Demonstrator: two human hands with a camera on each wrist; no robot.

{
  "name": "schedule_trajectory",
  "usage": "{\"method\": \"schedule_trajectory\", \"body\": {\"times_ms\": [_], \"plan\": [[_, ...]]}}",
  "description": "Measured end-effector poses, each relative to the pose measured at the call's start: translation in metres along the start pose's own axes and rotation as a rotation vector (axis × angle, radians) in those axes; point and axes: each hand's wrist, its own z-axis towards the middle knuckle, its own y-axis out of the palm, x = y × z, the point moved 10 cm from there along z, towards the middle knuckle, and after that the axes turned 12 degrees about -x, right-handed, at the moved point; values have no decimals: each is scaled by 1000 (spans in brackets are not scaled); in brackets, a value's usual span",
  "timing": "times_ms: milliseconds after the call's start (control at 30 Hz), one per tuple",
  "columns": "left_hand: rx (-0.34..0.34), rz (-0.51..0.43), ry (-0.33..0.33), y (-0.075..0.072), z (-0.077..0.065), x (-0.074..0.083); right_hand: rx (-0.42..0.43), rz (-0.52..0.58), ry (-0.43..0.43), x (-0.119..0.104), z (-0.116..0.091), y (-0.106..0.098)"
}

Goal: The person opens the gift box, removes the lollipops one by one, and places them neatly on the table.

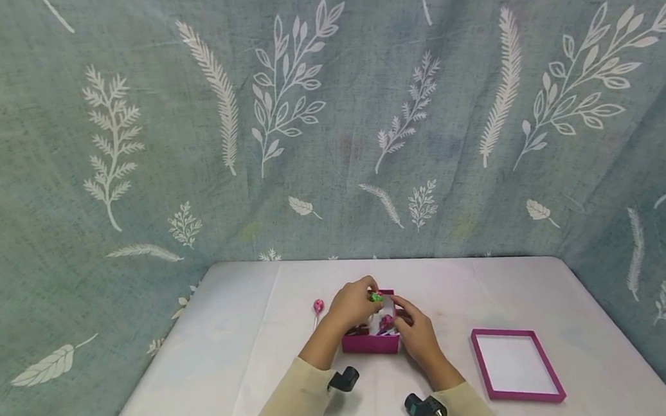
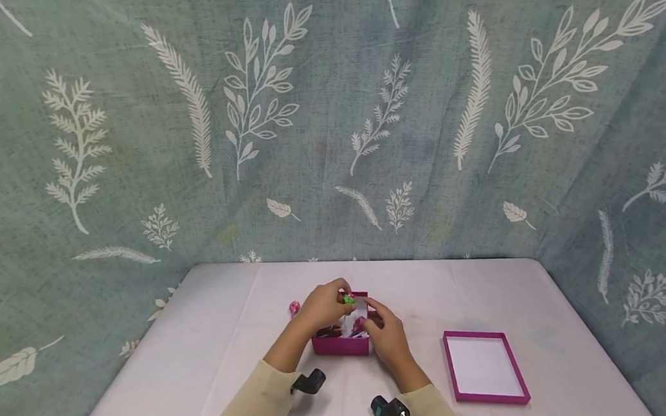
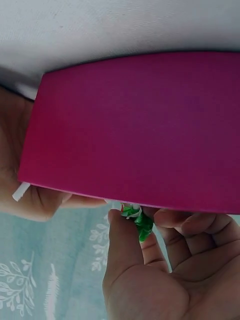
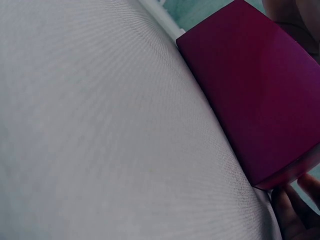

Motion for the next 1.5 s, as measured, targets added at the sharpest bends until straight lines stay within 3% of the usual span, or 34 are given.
{"method": "schedule_trajectory", "body": {"times_ms": [533, 967, 1500], "plan": [[57, -139, 27, -25, -13, -19, 0, 7, -21, -3, -1, -1], [135, -201, 45, -43, -23, -46, -10, 5, -15, -5, -2, 0], [125, -156, -27, -54, -34, -107, -18, 8, -4, -4, -1, 1]]}}
